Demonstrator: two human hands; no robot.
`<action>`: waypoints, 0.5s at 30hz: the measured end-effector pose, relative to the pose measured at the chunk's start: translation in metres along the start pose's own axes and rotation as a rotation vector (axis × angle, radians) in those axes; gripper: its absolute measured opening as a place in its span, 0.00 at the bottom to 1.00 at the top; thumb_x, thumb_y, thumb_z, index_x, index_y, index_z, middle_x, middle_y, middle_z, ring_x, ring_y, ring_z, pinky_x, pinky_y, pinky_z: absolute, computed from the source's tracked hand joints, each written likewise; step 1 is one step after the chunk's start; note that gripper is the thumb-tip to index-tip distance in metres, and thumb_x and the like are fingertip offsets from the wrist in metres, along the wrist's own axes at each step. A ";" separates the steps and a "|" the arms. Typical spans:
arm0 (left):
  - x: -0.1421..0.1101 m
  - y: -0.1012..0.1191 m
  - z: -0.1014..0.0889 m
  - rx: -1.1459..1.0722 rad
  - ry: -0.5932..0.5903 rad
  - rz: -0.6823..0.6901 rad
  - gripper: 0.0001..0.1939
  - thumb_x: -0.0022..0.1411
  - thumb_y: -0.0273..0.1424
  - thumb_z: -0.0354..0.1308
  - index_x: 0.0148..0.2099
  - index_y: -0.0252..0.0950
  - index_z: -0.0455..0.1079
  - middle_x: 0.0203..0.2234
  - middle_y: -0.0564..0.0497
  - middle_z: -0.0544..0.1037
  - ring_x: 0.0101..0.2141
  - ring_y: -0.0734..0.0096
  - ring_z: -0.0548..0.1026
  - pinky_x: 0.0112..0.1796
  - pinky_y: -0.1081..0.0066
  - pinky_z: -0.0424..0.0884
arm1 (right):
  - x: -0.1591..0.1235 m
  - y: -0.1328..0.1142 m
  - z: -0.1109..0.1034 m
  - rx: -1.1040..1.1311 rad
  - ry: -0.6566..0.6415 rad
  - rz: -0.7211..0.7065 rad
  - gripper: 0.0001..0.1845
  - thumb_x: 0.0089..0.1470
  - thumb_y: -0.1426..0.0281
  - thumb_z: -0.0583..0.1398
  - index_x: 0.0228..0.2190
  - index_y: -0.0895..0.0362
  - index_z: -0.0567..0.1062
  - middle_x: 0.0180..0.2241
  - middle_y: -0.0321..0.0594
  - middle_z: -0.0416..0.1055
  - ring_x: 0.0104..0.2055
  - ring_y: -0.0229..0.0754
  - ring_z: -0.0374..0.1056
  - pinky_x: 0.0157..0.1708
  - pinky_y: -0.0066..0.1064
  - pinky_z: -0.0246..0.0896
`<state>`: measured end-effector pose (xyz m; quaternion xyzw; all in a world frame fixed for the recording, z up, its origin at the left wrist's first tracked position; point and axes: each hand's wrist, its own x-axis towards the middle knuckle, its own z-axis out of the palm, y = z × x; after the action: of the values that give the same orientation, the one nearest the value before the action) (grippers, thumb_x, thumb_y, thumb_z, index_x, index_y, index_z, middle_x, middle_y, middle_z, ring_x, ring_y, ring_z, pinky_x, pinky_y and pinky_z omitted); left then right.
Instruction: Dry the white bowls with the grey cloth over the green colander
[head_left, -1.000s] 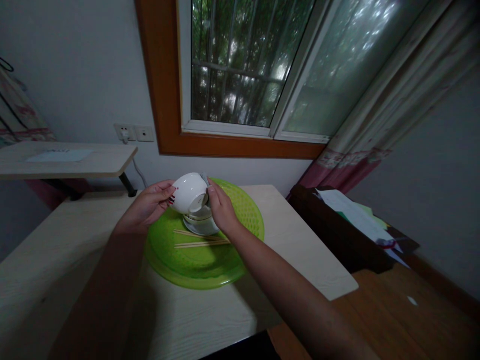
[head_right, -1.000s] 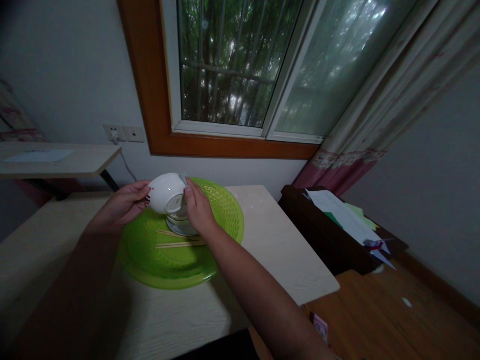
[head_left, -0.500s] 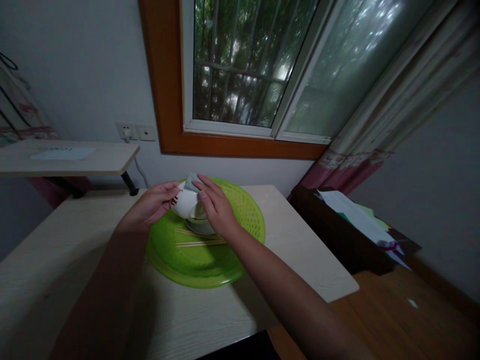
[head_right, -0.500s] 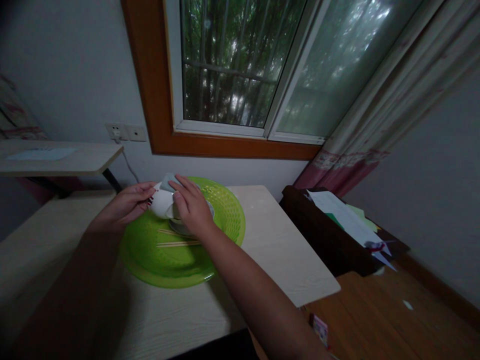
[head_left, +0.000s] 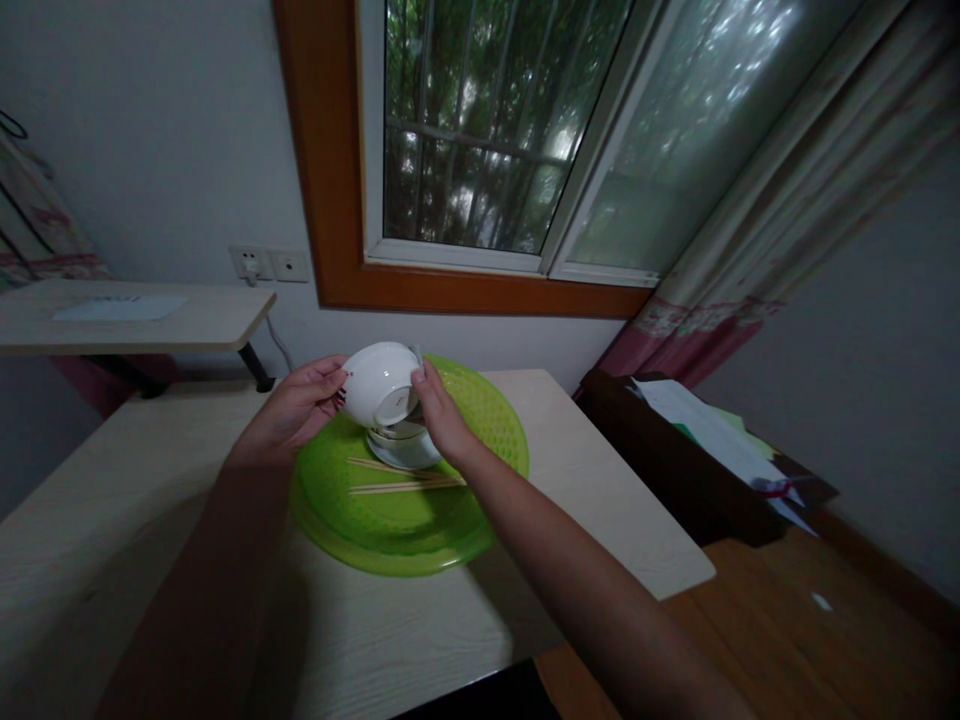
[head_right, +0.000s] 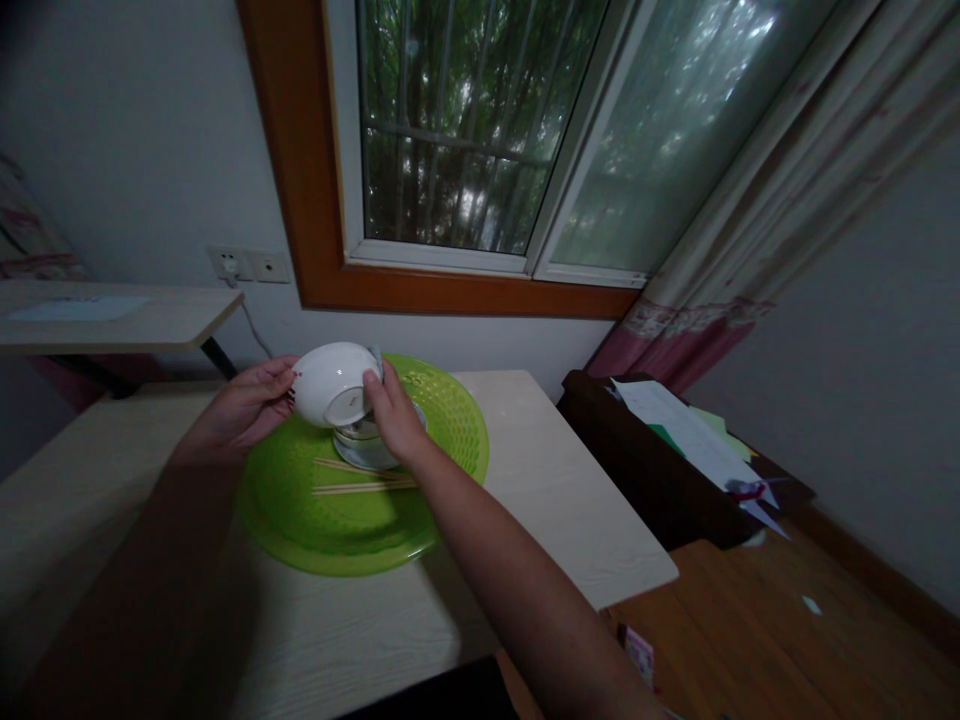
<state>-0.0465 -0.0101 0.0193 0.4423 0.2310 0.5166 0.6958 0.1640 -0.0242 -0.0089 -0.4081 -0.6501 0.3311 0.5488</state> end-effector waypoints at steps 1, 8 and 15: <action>0.000 0.000 0.001 -0.002 0.002 -0.003 0.16 0.53 0.27 0.70 0.45 0.31 0.77 0.33 0.43 0.83 0.31 0.65 0.81 0.33 0.70 0.78 | -0.001 0.000 0.000 -0.016 -0.006 -0.020 0.35 0.66 0.46 0.49 0.66 0.52 0.61 0.63 0.42 0.66 0.65 0.44 0.62 0.66 0.42 0.55; 0.001 -0.001 0.001 -0.006 -0.004 -0.029 0.14 0.55 0.25 0.69 0.45 0.29 0.77 0.33 0.42 0.83 0.30 0.65 0.81 0.34 0.69 0.78 | -0.005 -0.005 -0.001 -0.251 0.019 -0.220 0.32 0.68 0.51 0.49 0.68 0.49 0.57 0.70 0.43 0.54 0.72 0.45 0.49 0.71 0.47 0.41; 0.001 0.000 0.001 -0.004 -0.038 -0.056 0.16 0.55 0.25 0.69 0.46 0.29 0.77 0.33 0.43 0.83 0.29 0.68 0.80 0.32 0.72 0.77 | -0.012 -0.029 0.000 -0.434 -0.128 -0.458 0.25 0.69 0.61 0.51 0.65 0.42 0.62 0.71 0.32 0.50 0.75 0.46 0.40 0.72 0.54 0.37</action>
<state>-0.0453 -0.0096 0.0200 0.4439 0.2289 0.4889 0.7152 0.1599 -0.0483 0.0108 -0.3370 -0.8138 0.0778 0.4670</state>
